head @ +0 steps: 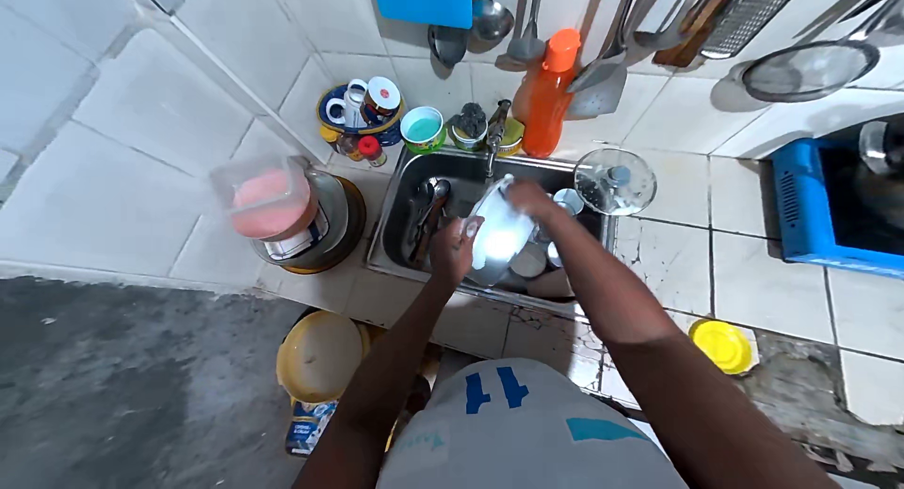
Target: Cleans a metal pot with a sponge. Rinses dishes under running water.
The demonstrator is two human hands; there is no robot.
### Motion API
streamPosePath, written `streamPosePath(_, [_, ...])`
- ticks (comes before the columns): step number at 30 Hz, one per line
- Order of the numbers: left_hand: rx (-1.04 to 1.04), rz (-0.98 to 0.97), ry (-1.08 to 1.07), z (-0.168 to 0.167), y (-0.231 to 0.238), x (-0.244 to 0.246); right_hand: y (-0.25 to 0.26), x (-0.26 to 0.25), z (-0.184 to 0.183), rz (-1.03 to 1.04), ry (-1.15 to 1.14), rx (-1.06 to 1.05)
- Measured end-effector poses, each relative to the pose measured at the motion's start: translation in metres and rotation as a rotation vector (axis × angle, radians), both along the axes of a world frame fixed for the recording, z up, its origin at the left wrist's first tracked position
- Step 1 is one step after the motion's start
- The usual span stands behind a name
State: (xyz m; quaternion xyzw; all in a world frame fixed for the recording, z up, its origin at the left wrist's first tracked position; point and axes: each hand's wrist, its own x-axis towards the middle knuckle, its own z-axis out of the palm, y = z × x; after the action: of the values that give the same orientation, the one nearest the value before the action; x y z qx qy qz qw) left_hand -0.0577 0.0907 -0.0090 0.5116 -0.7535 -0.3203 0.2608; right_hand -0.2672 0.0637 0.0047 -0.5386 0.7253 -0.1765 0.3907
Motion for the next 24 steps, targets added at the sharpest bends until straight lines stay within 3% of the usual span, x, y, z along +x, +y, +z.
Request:
streamPosePath(2, [-0.029,0.037,0.011,0.016,0.012,0.009,-0.007,-0.025,-0.016,-0.087,-0.327,0.064])
streamPosePath(5, [-0.011,0.254,0.348,0.008,0.018,0.014,0.007,-0.026,-0.069,-0.35,-1.04,0.127])
streamPosePath(9, [0.235,0.566,0.719,-0.014,0.006,0.013,0.029,0.057,-0.091,-0.903,-1.191,0.02])
streamPosePath(12, [0.333,0.718,0.702,-0.017,-0.011,0.011,0.031,0.117,-0.086,-1.091,-1.13,-0.169])
streamPosePath(14, [0.352,0.765,0.65,-0.012,-0.023,0.014,0.039,0.142,-0.078,-0.958,-0.791,-0.301])
streamPosePath(16, [0.372,0.772,0.616,-0.008,-0.031,0.019,0.052,0.153,-0.075,-0.618,-0.433,-0.518])
streamPosePath(20, [0.368,0.592,0.537,-0.006,-0.037,0.03,0.033,0.139,-0.045,-0.066,0.118,-0.739])
streamPosePath(22, [0.382,0.479,0.519,-0.004,-0.04,0.038,0.005,0.124,-0.019,0.048,0.137,-0.631])
streamPosePath(24, [0.421,0.44,0.525,-0.001,-0.043,0.045,-0.031,0.1,-0.012,-0.031,-0.093,-0.532])
